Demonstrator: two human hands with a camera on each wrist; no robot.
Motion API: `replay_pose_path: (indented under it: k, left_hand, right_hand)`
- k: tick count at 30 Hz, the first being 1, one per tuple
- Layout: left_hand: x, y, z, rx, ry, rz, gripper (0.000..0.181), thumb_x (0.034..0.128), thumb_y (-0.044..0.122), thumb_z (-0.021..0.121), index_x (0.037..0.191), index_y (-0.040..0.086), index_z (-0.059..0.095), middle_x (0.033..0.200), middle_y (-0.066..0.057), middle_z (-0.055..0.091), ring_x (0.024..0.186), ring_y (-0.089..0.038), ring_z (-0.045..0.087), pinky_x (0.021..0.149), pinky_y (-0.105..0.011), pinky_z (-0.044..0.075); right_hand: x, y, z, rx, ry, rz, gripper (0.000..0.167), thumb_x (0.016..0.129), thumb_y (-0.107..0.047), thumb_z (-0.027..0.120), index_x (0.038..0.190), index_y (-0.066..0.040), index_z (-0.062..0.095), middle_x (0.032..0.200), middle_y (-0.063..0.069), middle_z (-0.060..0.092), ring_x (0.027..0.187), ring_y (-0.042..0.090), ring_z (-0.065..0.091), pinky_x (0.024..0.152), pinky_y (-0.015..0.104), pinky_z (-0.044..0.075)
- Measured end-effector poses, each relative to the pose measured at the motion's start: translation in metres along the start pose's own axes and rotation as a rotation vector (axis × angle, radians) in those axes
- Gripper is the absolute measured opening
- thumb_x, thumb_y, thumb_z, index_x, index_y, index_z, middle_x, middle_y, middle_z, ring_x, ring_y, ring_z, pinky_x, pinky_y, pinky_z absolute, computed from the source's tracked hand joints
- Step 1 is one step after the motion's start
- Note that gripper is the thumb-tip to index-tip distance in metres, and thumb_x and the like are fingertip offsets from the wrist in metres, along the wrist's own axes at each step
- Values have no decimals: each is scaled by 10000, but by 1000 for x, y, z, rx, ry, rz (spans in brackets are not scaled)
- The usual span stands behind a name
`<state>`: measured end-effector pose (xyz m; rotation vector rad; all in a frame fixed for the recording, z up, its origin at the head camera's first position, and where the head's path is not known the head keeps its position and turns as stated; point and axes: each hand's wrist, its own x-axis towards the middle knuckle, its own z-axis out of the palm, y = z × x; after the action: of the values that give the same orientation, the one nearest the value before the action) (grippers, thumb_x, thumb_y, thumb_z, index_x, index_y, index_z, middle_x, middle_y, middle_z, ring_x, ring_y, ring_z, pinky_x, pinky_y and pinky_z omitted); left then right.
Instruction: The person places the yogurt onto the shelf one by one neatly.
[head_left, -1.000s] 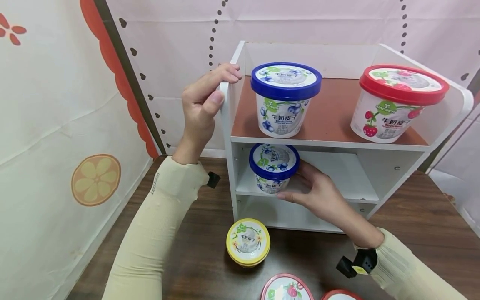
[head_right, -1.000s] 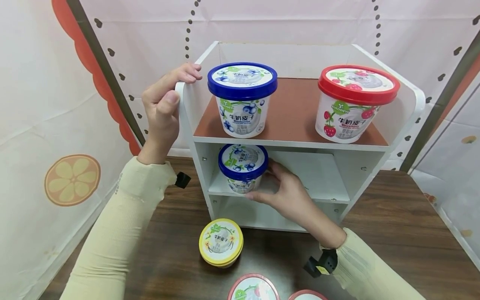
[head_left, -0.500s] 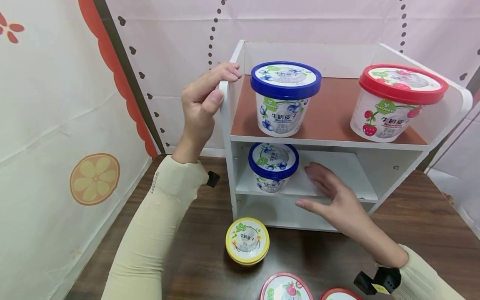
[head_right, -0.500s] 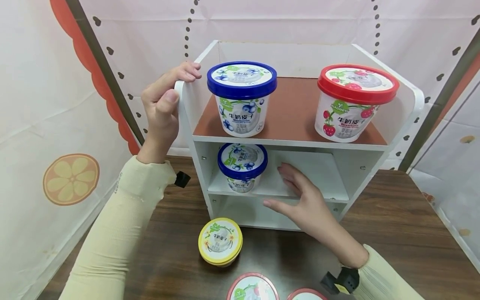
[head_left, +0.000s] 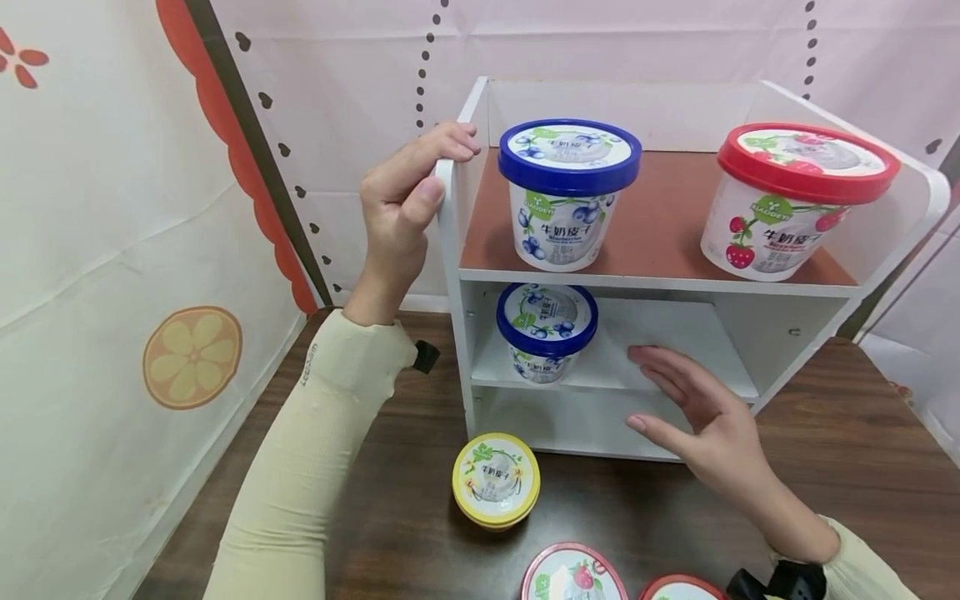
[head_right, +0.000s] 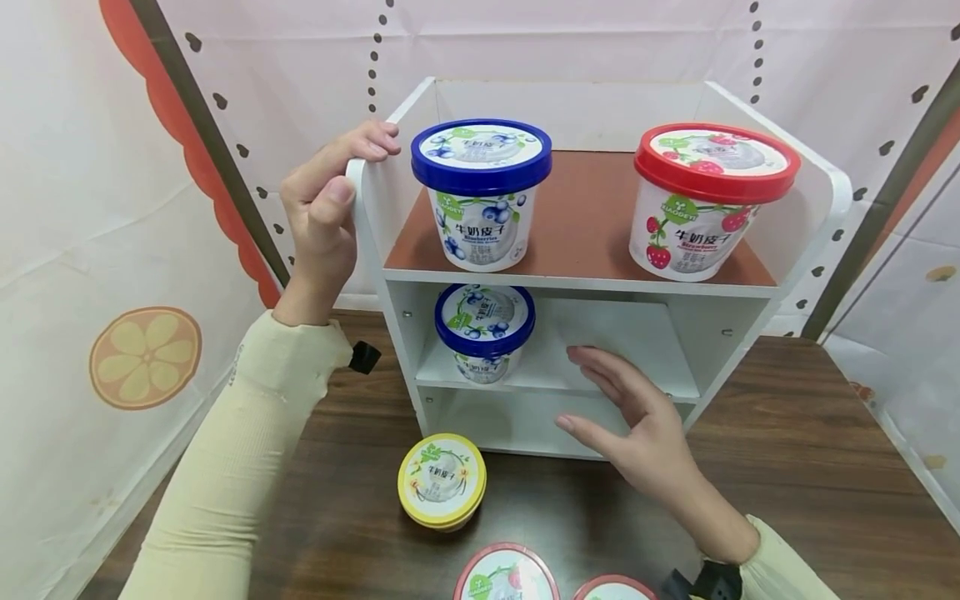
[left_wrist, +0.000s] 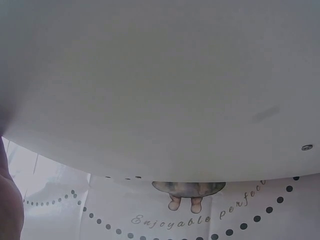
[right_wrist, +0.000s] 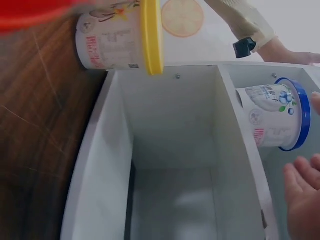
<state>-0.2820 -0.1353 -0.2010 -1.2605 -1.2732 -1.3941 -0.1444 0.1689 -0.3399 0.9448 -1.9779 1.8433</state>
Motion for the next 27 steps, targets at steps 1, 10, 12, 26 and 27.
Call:
replay_pose_path:
  k: [1, 10, 12, 26, 27]
  left_hand:
    - [0, 0, 0, -5, 1, 4, 446, 857, 304, 543, 891, -134, 618, 968, -226, 668, 1060, -365, 597, 951, -537, 446]
    - [1, 0, 1, -12, 8, -2, 444, 848, 298, 541, 886, -138, 614, 968, -209, 673, 1055, -354, 600, 951, -530, 446]
    - [1, 0, 1, -12, 8, -2, 445, 846, 300, 543, 884, -137, 615, 966, -201, 677, 1054, -353, 602, 954, -532, 444]
    - [1, 0, 0, 4, -1, -2, 452, 850, 315, 544, 890, -128, 620, 975, -207, 676, 1060, -357, 601, 953, -534, 444]
    - [1, 0, 0, 3, 0, -1, 453, 850, 316, 545, 889, -129, 620, 975, -205, 677, 1061, -357, 601, 954, -534, 443]
  right_hand:
    - [-2, 1, 0, 25, -4, -33, 654, 735, 261, 669, 1345, 144, 462, 1344, 304, 494, 1272, 318, 491, 1042, 340, 378]
    - [-13, 11, -4, 116, -113, -117, 600, 711, 282, 666, 1272, 221, 461, 1268, 347, 523, 1220, 332, 532, 1032, 348, 396]
    - [-15, 13, -8, 110, -162, -107, 582, 711, 283, 658, 1261, 208, 484, 1258, 326, 543, 1217, 318, 539, 1031, 342, 399]
    - [-29, 32, -38, 118, -704, -36, 491, 884, -101, 699, 1331, 33, 546, 1290, 194, 583, 1217, 292, 533, 1004, 327, 423]
    - [-31, 34, -39, 134, -743, -37, 505, 908, -179, 691, 1341, 31, 537, 1298, 196, 579, 1225, 304, 525, 1005, 340, 424]
